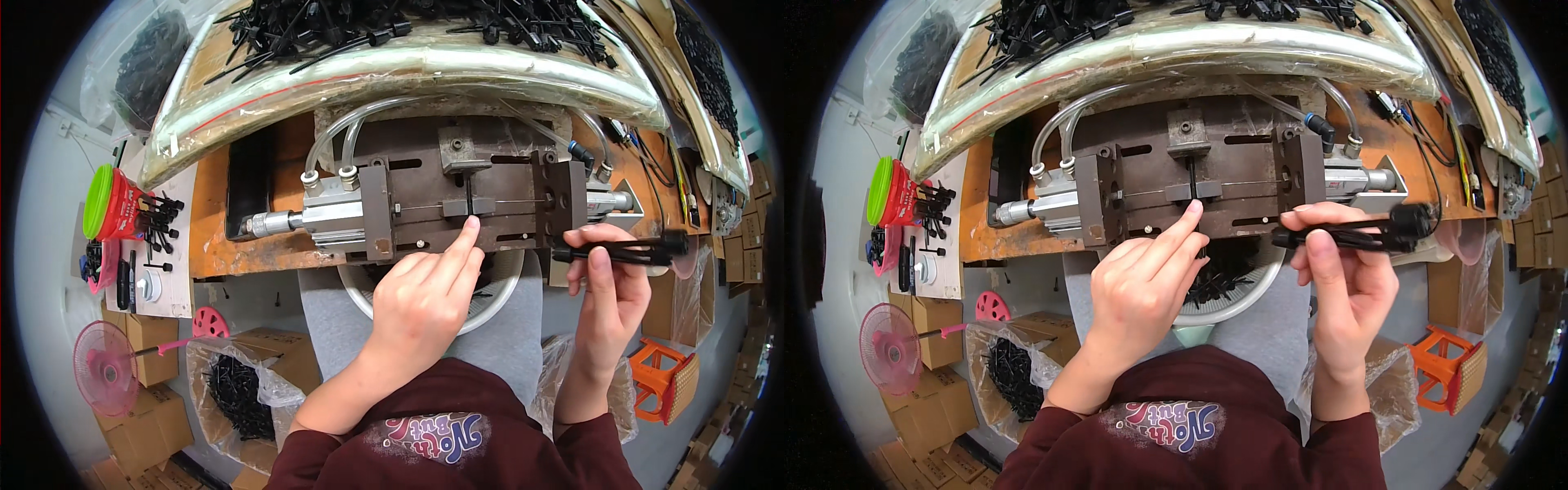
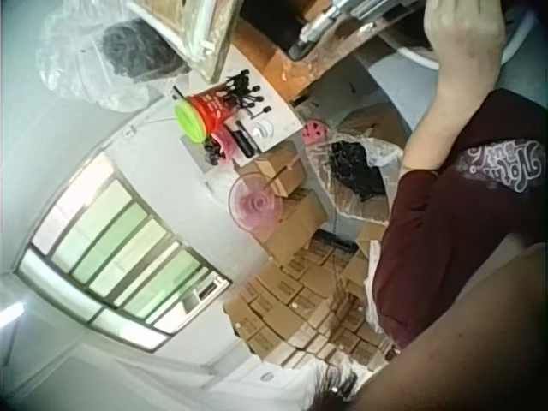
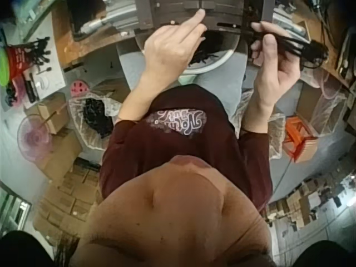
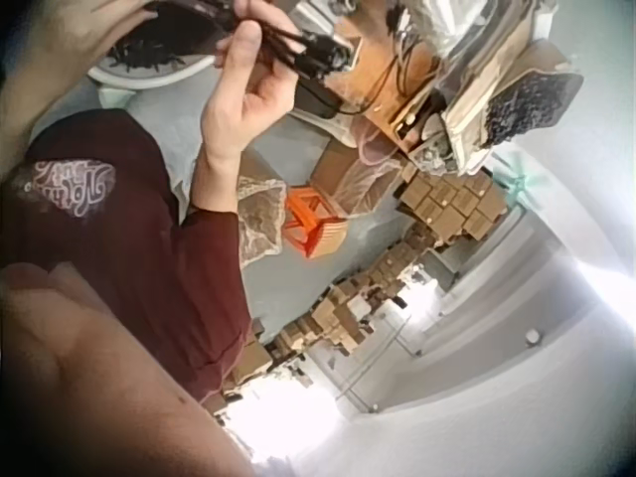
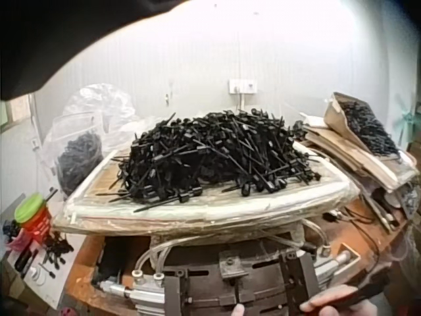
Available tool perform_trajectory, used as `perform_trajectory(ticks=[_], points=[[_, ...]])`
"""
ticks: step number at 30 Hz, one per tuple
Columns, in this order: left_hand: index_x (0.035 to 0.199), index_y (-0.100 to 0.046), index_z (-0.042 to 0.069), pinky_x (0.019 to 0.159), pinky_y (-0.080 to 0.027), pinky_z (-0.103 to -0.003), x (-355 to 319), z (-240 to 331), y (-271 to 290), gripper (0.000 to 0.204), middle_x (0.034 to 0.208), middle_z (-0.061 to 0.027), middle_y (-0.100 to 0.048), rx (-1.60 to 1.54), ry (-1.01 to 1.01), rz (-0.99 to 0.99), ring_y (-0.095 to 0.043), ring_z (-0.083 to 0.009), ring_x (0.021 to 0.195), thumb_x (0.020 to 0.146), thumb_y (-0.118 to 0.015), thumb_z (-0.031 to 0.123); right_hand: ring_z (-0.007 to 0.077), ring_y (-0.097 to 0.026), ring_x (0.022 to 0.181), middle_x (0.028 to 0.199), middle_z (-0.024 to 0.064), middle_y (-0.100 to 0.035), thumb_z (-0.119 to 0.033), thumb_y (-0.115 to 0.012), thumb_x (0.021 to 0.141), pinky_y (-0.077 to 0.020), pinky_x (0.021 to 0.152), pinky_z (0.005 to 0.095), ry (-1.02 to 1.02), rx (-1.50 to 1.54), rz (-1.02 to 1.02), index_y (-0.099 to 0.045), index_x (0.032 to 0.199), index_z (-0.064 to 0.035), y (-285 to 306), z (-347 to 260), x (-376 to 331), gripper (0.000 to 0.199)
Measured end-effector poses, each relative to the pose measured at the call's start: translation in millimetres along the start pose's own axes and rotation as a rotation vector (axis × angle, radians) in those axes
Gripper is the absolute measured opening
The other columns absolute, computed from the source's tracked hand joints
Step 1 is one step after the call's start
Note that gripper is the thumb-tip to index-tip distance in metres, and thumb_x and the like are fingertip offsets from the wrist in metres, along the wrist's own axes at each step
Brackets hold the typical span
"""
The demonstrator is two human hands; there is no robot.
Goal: Manually assembling small plastic connectors onto black cable sections using a jig or small industrial press.
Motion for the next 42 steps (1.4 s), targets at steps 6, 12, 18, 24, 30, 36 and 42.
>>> perform_trajectory(ticks=[6, 12, 18, 24, 30, 36, 42], points=[[0.091, -0.069, 0.004, 0.062, -0.05, -0.027, 7.7, -3.6, -0.3, 0.025, 0.119, -0.0092, -0.068, -0.011, 0.015, 0.007, -0.065, -0.0172, 0.066, 0.068, -0.078, 0.009, 0.0108, -0.058, 0.072, 0.105, 0.0148, -0.065, -0.005, -0.061, 0.093, -0.0453, 0.061, 0.0208, 0.126, -0.132, 0.041, -0.064, 0.109, 0.0041, 14.8, -5.2, -2.9, 0.018], [0.09, -0.068, 0.005, 0.061, -0.049, -0.027, 8.5, -4.2, 0.2, 0.023, 0.12, -0.009, -0.068, -0.011, 0.06, -0.031, -0.064, -0.0172, 0.065, 0.069, -0.077, 0.009, 0.0159, -0.062, 0.077, 0.105, 0.0165, -0.064, -0.005, -0.066, 0.089, -0.0504, 0.067, 0.0255, 0.332, -0.395, 0.054, -0.064, 0.109, 0.0026, 18.3, -28.0, -4.0, 0.021], [0.11, -0.07, 0.003, 0.063, -0.053, -0.025, 4.3, -12.8, 9.0, 0.046, 0.115, -0.0118, -0.069, -0.686, 0.319, -0.089, -0.066, -0.0132, 0.07, 0.067, -0.084, 0.007, 0.0241, -0.065, 0.085, 0.105, 0.0147, -0.069, 0.001, -0.071, 0.077, -0.0533, 0.072, 0.0316, 0.849, -0.939, 0.049, -0.071, 0.101, 0.0022, -11.4, -50.9, -11.8, 0.024], [0.101, -0.075, 0.001, 0.065, -0.055, -0.026, 3.8, 4.8, 32.8, 0.037, 0.092, -0.0128, -0.072, -0.907, 0.114, -0.083, -0.07, -0.0179, 0.079, 0.066, -0.085, 0.003, 0.0205, -0.064, 0.084, 0.107, 0.0125, -0.07, 0.001, -0.071, 0.072, -0.0529, 0.067, 0.028, 0.937, -1.02, -0.164, -0.073, 0.101, 0.0015, -47.6, -37.9, -11.8, 0.029], [0.102, -0.074, 0.001, 0.063, -0.053, -0.027, -5.4, 8.7, 43.8, 0.037, 0.095, -0.0087, -0.067, -0.641, 0.105, -0.021, -0.064, -0.0183, 0.073, 0.066, -0.084, 0.003, 0.0252, -0.068, 0.093, 0.114, 0.0217, -0.067, -0.002, -0.07, 0.082, -0.0552, 0.077, 0.0301, 0.787, -0.904, 0.026, -0.07, 0.108, 0.0053, -17.9, -31.5, 8.4, 0.027], [0.101, -0.069, -0.002, 0.077, -0.054, -0.036, -2.7, -1.1, 2.9, 0.033, 0.121, -0.0172, -0.064, -0.159, -0.002, -0.003, -0.066, -0.026, 0.087, 0.07, -0.077, 0.004, 0.0128, -0.06, 0.073, 0.109, 0.0141, -0.052, -0.018, -0.053, 0.1, -0.0506, 0.062, 0.0221, 0.355, -0.31, 0.112, -0.064, 0.11, 0.0058, 12.3, -12.5, 8.2, 0.028], [0.096, -0.069, 0.001, 0.073, -0.052, -0.033, 9.3, -0.5, 1.0, 0.024, 0.121, -0.0131, -0.066, -0.032, -0.021, -0.045, -0.066, -0.0222, 0.08, 0.074, -0.075, 0.009, 0.0109, -0.053, 0.062, 0.099, 0.0132, -0.051, -0.016, -0.047, 0.1, -0.0433, 0.051, 0.0208, 0.04, 0.11, -0.018, -0.056, 0.1, 0.004, 7.5, 0.7, 3.2, 0.022]])
Point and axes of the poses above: each hand's wrist, its own x-axis towards the middle knuckle, its own y-axis out of the back of the hand, z = x × y, the point moved 8 cm from there along x, towards the middle knuckle
